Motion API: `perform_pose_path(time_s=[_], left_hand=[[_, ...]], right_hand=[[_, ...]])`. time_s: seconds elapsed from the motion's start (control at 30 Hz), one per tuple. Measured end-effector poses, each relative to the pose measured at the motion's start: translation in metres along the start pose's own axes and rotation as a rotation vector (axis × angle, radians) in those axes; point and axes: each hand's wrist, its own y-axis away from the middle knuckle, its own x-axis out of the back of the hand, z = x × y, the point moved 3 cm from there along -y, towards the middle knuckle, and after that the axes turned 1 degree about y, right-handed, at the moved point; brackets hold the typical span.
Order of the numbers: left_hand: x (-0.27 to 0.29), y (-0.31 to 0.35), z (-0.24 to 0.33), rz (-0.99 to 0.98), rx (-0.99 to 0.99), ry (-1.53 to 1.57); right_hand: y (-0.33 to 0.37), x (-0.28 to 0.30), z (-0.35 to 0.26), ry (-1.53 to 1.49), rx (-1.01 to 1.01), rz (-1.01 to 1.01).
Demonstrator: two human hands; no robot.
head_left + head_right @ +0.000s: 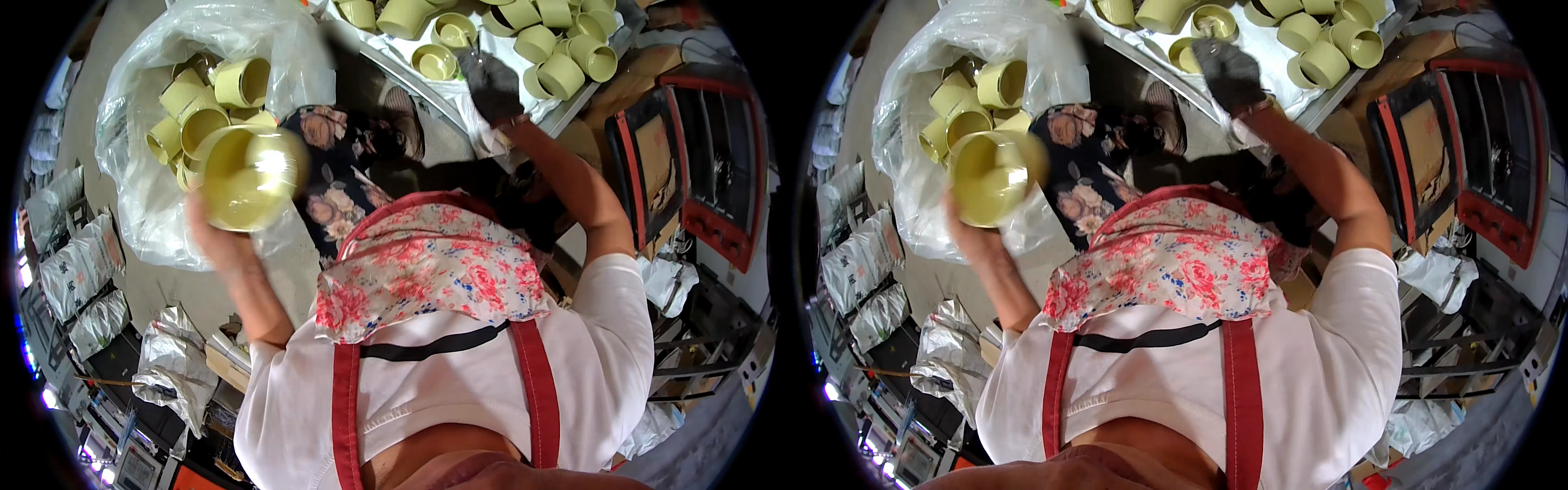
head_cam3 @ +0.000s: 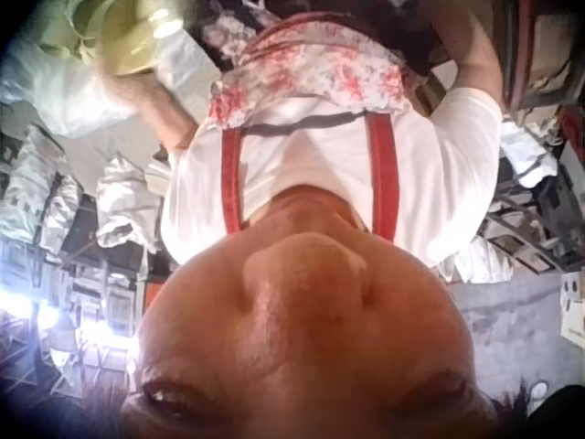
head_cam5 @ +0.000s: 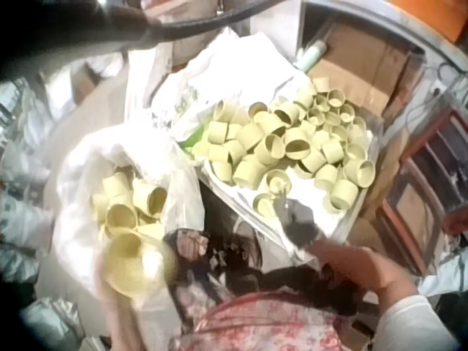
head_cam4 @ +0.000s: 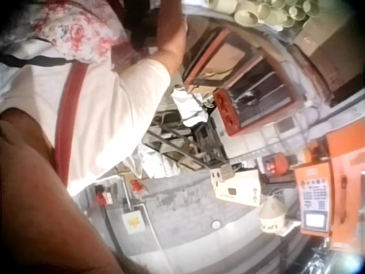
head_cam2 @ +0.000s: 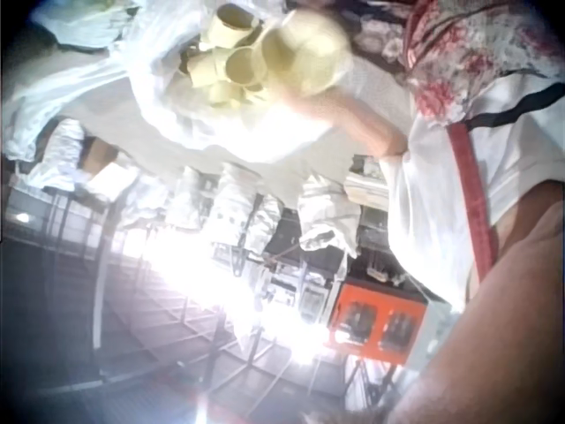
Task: The person sits on the floor and uses a small brush to clean the interior and exterior surfaces of light green ceramic cups. They pick up cups from a plastic bag, scrub them, and place them onto a metal tray.
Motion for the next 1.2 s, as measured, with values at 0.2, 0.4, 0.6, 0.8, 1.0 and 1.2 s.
perform_pose_path(time_s=[0.2, 0.4, 0.6, 0.8, 1.0, 1.2], left_hand=[[0.056, -0.026, 0.028, 0.311, -0.316, -0.088], [0.02, -0.035, -0.023, 0.048, -0.117, -0.064], [-0.039, -0.034, -0.044, -0.242, -0.144, -0.266], [-0.13, -0.029, -0.033, -0.822, -0.52, -0.649], [-0.167, 0.017, -0.066, -1.17, -0.403, -0.794], [-0.093, 0.035, -0.102, -1.322, 0.07, -0.508]], right_hand=[[-0.034, -0.089, 0.136, 0.253, -0.44, -0.34], [-0.005, -0.193, 0.219, 0.258, -0.394, -0.728], [-0.005, -0.187, 0.226, 0.218, -0.458, -0.768], [-0.038, -0.057, 0.095, -1.004, -0.454, -0.608], [0.0, 0.012, -0.041, -0.712, -0.056, -0.905], [0.064, 0.023, -0.094, -0.821, -0.35, -0.986]])
